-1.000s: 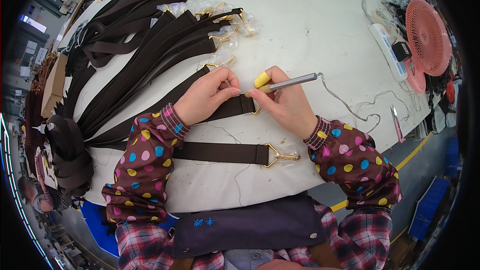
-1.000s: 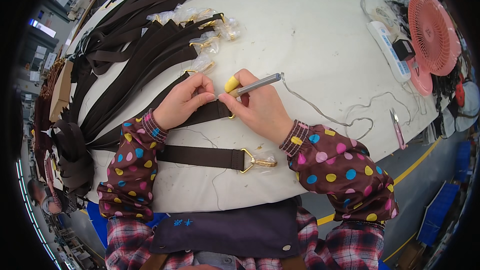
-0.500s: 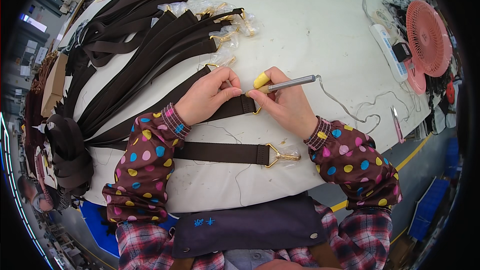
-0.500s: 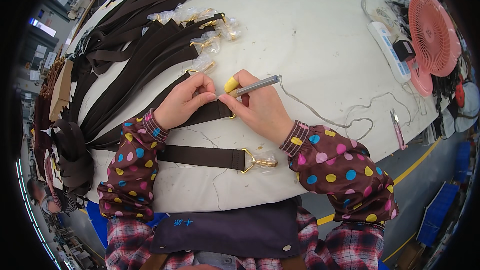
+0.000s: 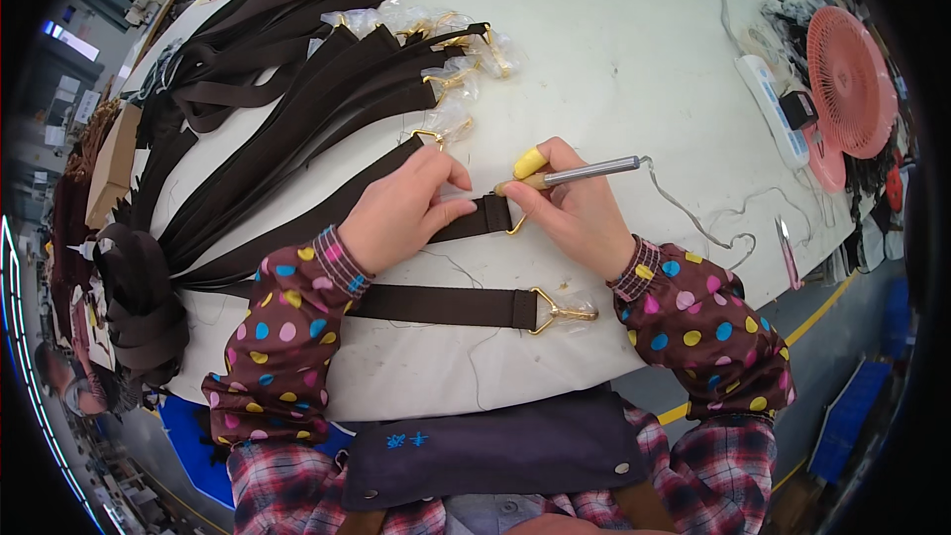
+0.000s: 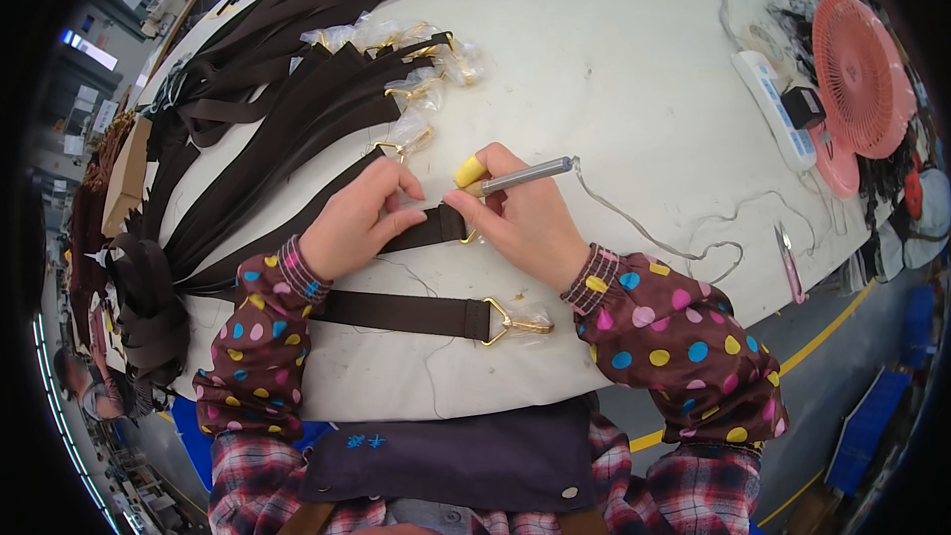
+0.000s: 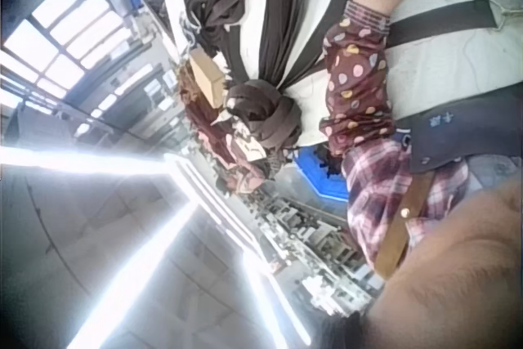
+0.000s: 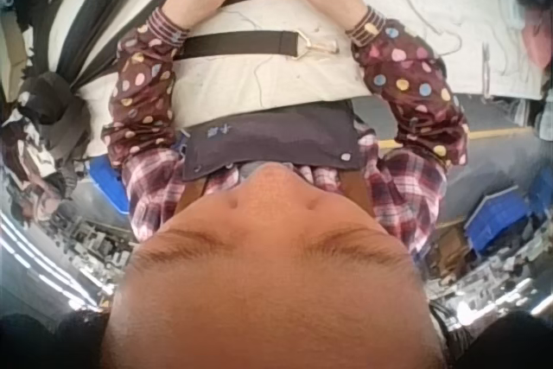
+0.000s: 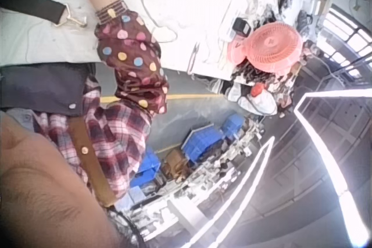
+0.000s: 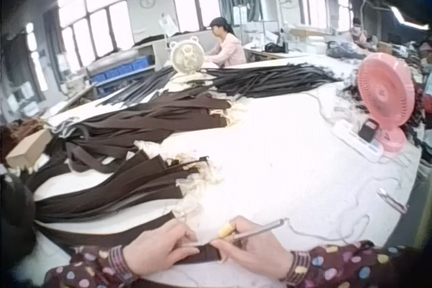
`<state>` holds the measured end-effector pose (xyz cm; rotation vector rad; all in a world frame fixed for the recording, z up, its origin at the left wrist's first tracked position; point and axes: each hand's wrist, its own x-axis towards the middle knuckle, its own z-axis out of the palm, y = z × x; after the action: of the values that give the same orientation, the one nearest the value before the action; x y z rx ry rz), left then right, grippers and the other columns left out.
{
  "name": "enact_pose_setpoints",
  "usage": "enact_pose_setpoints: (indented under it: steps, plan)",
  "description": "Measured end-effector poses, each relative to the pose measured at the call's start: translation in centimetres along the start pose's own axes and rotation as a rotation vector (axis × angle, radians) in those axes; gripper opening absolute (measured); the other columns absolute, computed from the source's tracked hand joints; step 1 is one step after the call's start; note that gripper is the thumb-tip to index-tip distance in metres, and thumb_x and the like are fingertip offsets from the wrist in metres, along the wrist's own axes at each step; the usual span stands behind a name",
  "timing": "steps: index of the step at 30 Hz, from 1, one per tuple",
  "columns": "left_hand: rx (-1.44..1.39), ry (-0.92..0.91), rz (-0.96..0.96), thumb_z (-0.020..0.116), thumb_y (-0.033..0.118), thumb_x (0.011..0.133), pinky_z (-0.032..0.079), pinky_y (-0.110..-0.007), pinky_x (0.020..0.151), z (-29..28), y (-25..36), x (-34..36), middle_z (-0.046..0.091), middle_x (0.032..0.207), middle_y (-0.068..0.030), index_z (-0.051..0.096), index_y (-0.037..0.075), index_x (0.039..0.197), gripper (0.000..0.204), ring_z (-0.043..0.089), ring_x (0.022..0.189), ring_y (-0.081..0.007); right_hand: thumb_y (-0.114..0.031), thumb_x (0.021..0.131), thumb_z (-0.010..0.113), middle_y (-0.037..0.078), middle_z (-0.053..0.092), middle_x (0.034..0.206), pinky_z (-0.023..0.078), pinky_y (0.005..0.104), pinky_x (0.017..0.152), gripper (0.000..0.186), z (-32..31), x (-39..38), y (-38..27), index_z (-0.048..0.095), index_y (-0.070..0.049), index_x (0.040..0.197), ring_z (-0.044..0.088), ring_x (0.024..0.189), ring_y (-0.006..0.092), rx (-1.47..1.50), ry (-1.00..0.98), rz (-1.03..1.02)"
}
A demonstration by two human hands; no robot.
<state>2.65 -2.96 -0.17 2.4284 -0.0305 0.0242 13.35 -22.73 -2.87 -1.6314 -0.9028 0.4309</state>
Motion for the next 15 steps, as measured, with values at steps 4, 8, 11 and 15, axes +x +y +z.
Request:
enact_pose_setpoints:
  steps: [4,8,11,15]
  plan:
    - [0.159,-0.111,0.065,0.071,0.023,0.084,0.05,-0.034,0.071,-0.5,1.0,-3.9,0.058,0.09,-0.0061,0.059,0.01,0.098,0.022,0.06,0.084,-0.0237,-0.014,0.091,0.066,0.0,0.055,0.074,0.036,0.0213,0.051,0.018,-0.3,-0.7,-0.3,0.053,-0.003,0.096,0.043,0.058,0.0036,0.043,-0.018,0.029]
    - [0.114,-0.105,-0.057,0.072,0.018,0.083,0.051,-0.033,0.072,-2.7,1.5,-5.6,0.058,0.092,-0.0062,0.061,0.007,0.101,0.023,0.06,0.08,-0.0223,-0.014,0.096,0.058,0.001,0.061,0.076,0.043,0.0222,0.051,0.012,-0.5,-1.1,-1.4,0.055,-0.004,0.1,0.051,0.056,0.0064,0.05,-0.106,0.064]
    - [0.418,0.269,0.045,0.071,0.018,0.084,0.05,-0.035,0.076,-4.1,-1.0,-4.8,0.058,0.097,-0.0082,0.061,0.006,0.103,0.024,0.06,0.089,-0.0268,-0.015,0.097,0.054,0.003,0.064,0.078,0.049,0.0239,0.053,0.01,-0.3,-0.2,-1.3,0.055,-0.005,0.102,0.06,0.059,0.0122,-0.043,-0.088,0.006]
    - [0.172,0.191,-0.077,0.067,0.019,0.087,0.049,-0.038,0.077,-3.6,-4.8,-3.0,0.064,0.096,-0.014,0.061,0.004,0.107,0.026,0.061,0.089,-0.0325,-0.013,0.094,0.059,0.009,0.067,0.089,0.051,0.0277,0.066,0.016,0.1,2.8,-1.3,0.055,-0.004,0.106,0.064,0.072,0.0199,-0.28,-0.086,-0.208]
